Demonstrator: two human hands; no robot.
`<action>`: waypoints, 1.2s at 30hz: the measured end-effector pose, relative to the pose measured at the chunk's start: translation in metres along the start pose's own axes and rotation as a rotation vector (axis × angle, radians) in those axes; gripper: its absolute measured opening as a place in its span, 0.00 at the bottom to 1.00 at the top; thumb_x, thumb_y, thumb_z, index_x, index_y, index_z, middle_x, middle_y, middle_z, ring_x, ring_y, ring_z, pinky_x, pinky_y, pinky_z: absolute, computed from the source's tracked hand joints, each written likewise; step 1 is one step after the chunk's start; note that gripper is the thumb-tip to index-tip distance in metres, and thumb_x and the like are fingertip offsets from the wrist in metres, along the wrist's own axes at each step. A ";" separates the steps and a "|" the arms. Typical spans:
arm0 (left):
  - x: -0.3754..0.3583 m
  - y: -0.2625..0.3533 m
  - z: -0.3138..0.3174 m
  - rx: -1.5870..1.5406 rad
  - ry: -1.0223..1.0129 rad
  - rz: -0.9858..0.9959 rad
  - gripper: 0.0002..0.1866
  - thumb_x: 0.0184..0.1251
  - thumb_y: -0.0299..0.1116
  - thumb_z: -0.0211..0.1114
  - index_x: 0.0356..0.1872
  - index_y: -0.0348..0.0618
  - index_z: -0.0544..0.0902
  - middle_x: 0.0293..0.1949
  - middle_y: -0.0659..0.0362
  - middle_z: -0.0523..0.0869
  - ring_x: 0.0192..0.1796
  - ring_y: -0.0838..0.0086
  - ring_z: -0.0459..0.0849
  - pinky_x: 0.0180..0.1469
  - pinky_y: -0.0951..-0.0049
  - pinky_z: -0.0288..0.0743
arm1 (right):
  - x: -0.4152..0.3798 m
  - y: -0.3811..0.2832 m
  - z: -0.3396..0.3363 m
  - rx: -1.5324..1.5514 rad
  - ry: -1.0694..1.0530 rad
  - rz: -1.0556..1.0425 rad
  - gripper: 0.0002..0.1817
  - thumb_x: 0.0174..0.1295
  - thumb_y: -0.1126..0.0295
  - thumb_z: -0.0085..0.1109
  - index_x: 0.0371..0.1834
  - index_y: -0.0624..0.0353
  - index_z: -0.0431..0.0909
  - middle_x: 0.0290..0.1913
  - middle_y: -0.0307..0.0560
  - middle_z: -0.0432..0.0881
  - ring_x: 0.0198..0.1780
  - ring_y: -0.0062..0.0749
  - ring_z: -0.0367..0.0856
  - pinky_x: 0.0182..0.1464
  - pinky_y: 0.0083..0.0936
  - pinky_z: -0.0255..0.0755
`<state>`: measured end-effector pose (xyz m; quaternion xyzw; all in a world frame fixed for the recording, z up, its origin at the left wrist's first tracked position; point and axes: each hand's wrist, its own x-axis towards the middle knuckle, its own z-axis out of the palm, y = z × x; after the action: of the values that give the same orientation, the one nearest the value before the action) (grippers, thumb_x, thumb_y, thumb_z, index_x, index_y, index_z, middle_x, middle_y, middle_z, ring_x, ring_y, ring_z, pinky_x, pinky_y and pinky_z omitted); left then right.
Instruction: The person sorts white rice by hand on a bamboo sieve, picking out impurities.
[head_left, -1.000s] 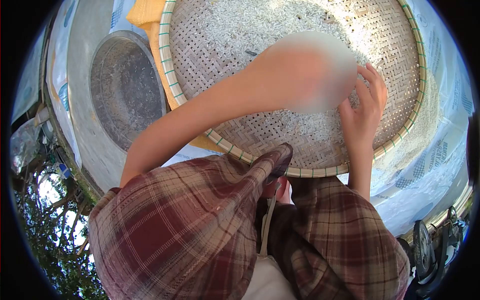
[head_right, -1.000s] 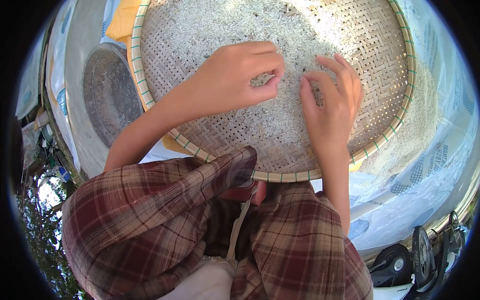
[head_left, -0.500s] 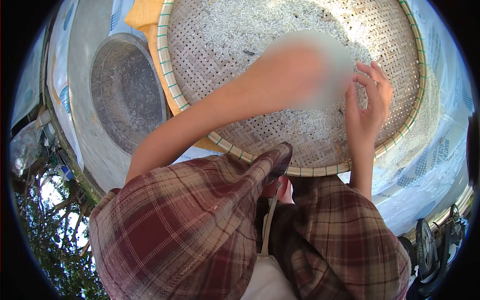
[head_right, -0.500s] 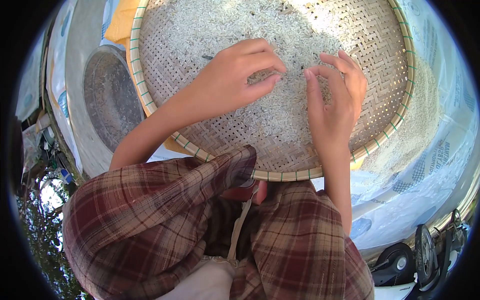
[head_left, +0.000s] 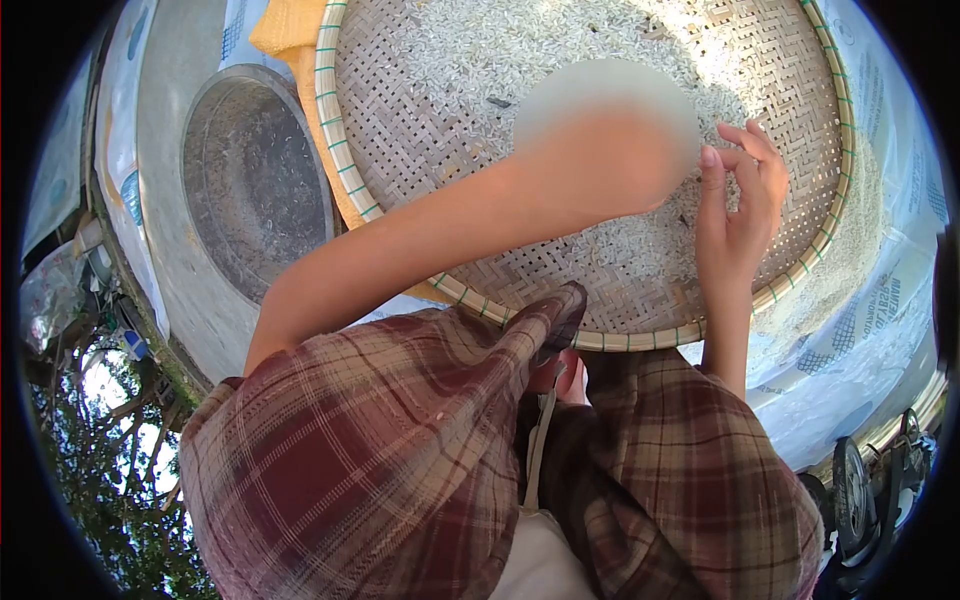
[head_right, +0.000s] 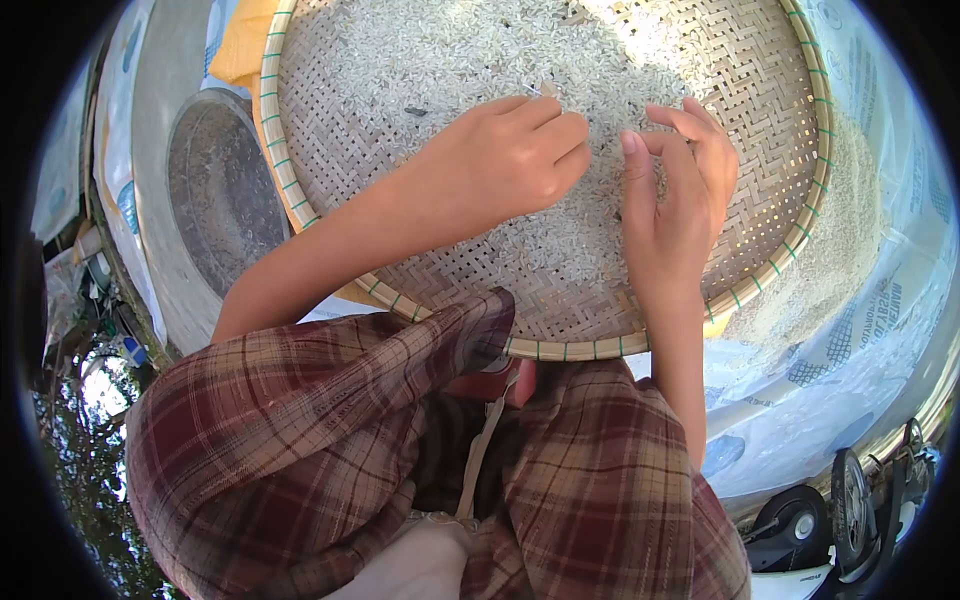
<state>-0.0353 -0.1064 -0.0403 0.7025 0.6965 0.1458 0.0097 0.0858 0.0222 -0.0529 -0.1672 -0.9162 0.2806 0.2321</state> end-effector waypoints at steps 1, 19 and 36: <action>0.000 0.000 0.001 0.002 -0.001 0.011 0.07 0.41 0.25 0.62 0.25 0.38 0.76 0.29 0.60 0.73 0.35 0.71 0.78 0.39 0.73 0.78 | 0.000 -0.001 0.000 -0.001 0.001 0.007 0.04 0.56 0.74 0.61 0.29 0.61 0.76 0.46 0.45 0.77 0.56 0.46 0.70 0.57 0.38 0.61; -0.011 -0.012 -0.014 -0.910 -0.042 -0.468 0.06 0.56 0.22 0.60 0.35 0.36 0.83 0.30 0.59 0.83 0.33 0.76 0.82 0.37 0.77 0.76 | 0.001 0.000 -0.005 -0.092 -0.165 -0.023 0.07 0.49 0.73 0.64 0.33 0.52 0.81 0.53 0.42 0.75 0.63 0.45 0.65 0.62 0.38 0.56; 0.000 0.016 -0.006 0.004 -0.077 0.096 0.06 0.38 0.25 0.61 0.23 0.37 0.78 0.27 0.60 0.75 0.35 0.72 0.77 0.40 0.74 0.75 | 0.001 0.000 -0.003 -0.094 -0.165 -0.086 0.06 0.47 0.73 0.64 0.31 0.52 0.82 0.53 0.40 0.75 0.62 0.42 0.66 0.62 0.37 0.56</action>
<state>-0.0215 -0.1075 -0.0307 0.7401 0.6615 0.1176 0.0283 0.0865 0.0239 -0.0500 -0.1149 -0.9507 0.2397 0.1596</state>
